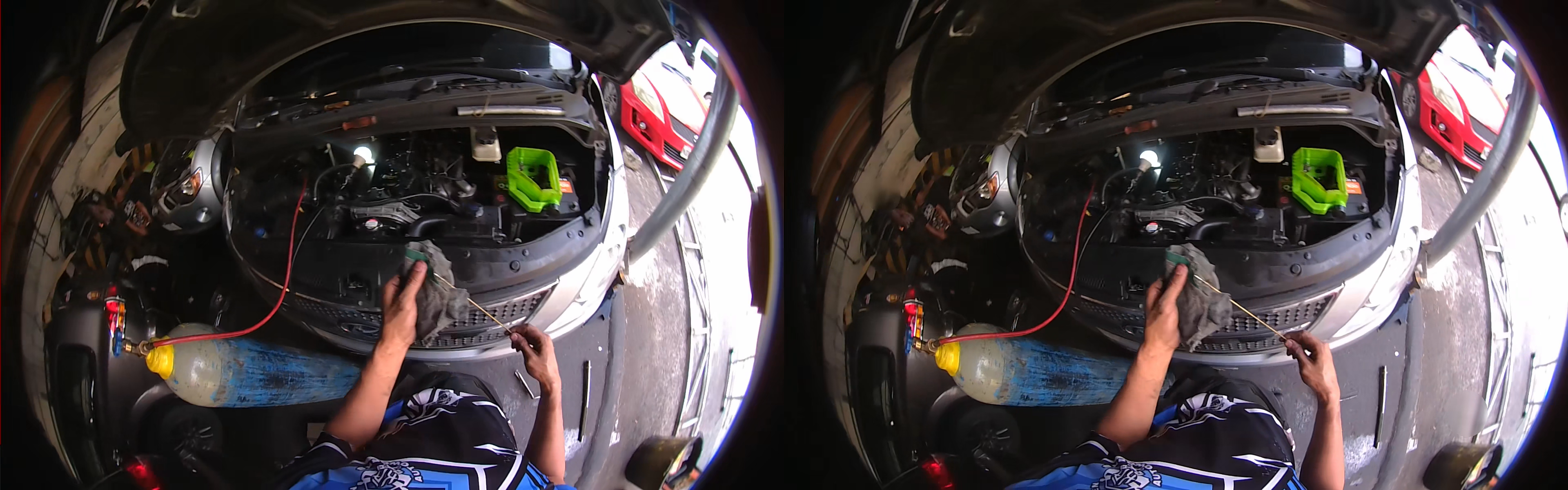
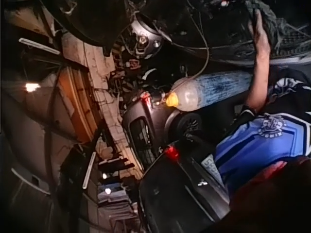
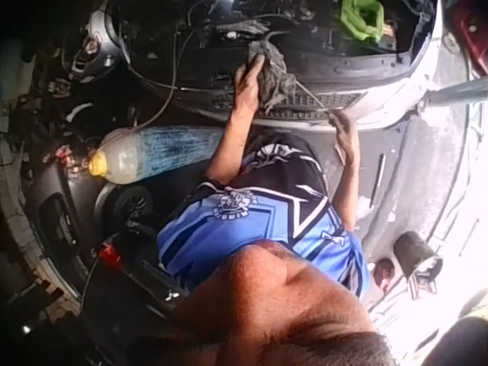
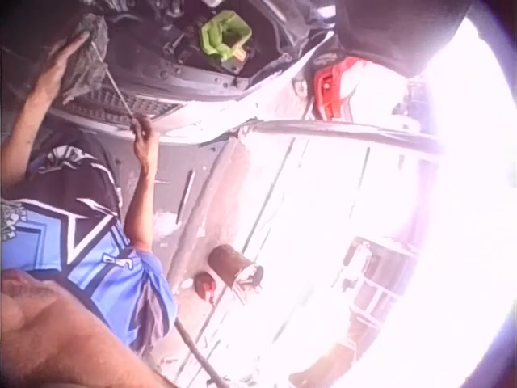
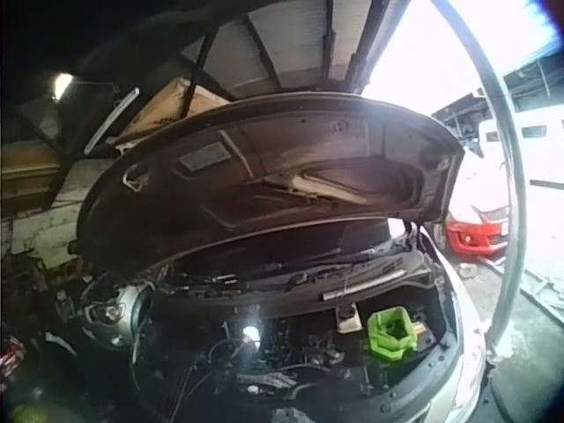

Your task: Inspecting and working on components within a vehicle's engine bay using a light and tools.

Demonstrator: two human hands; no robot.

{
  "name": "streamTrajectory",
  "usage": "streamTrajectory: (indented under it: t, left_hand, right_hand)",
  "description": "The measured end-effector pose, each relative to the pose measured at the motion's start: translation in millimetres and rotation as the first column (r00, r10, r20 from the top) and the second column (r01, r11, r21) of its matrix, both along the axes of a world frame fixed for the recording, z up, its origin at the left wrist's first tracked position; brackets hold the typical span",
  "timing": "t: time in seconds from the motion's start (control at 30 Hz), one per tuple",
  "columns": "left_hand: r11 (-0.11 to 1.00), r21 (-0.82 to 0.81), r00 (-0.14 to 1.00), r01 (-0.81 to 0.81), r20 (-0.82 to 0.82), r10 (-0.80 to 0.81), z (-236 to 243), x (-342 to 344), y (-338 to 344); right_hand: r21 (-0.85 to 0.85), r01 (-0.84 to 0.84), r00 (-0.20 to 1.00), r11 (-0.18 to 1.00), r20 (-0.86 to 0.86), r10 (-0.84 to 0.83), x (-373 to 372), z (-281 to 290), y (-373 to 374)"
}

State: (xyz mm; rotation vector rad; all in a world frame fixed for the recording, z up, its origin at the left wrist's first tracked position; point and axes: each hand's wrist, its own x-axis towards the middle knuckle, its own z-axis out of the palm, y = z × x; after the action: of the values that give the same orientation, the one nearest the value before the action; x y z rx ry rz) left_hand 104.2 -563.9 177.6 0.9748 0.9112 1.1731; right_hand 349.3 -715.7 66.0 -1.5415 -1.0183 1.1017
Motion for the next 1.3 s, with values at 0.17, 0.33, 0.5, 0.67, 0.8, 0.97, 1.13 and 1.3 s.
streamTrajectory:
  t: [0.17, 0.33, 0.5, 0.67, 0.8, 0.97, 1.13, 1.3]
  left_hand:
    - [0.984, -0.127, 0.979, -0.126, 0.143, 0.144, -16, -70, 49]
    - [0.946, -0.282, 0.943, -0.160, 0.241, 0.231, -37, -123, 98]
    - [0.828, 0.141, 0.788, -0.542, -0.258, 0.559, -37, -208, 181]
    - [0.598, 0.779, 0.127, -0.189, -0.584, 0.802, -51, -322, 296]
    - [0.869, 0.444, 0.034, -0.218, -0.887, 0.461, -91, -349, 343]
    - [0.700, 0.632, -0.087, -0.334, -0.760, 0.644, -97, -326, 349]
    - [0.629, 0.673, 0.287, -0.390, -0.560, 0.777, -69, -274, 387]
    - [0.818, 0.498, 0.597, -0.289, -0.574, 0.561, -58, -225, 436]
  right_hand:
    - [0.176, 0.068, 0.963, 0.982, -0.269, -0.019, -15, 25, 42]
    - [0.291, 0.262, 0.791, 0.920, -0.611, -0.032, -66, 56, 127]
    - [0.541, 0.352, 0.894, 0.764, -0.436, -0.103, -106, 101, 228]
    - [0.605, 0.245, 0.907, 0.757, 0.133, -0.400, -123, 141, 325]
    - [0.575, 0.101, 0.876, 0.812, 0.335, -0.346, -143, 130, 424]
    - [0.454, -0.041, 0.784, 0.890, 0.566, -0.253, -158, 95, 510]
    - [0.352, -0.108, 0.718, 0.930, 0.674, -0.172, -172, 69, 556]
    - [0.398, -0.184, 0.640, 0.899, 0.743, -0.197, -177, 71, 578]
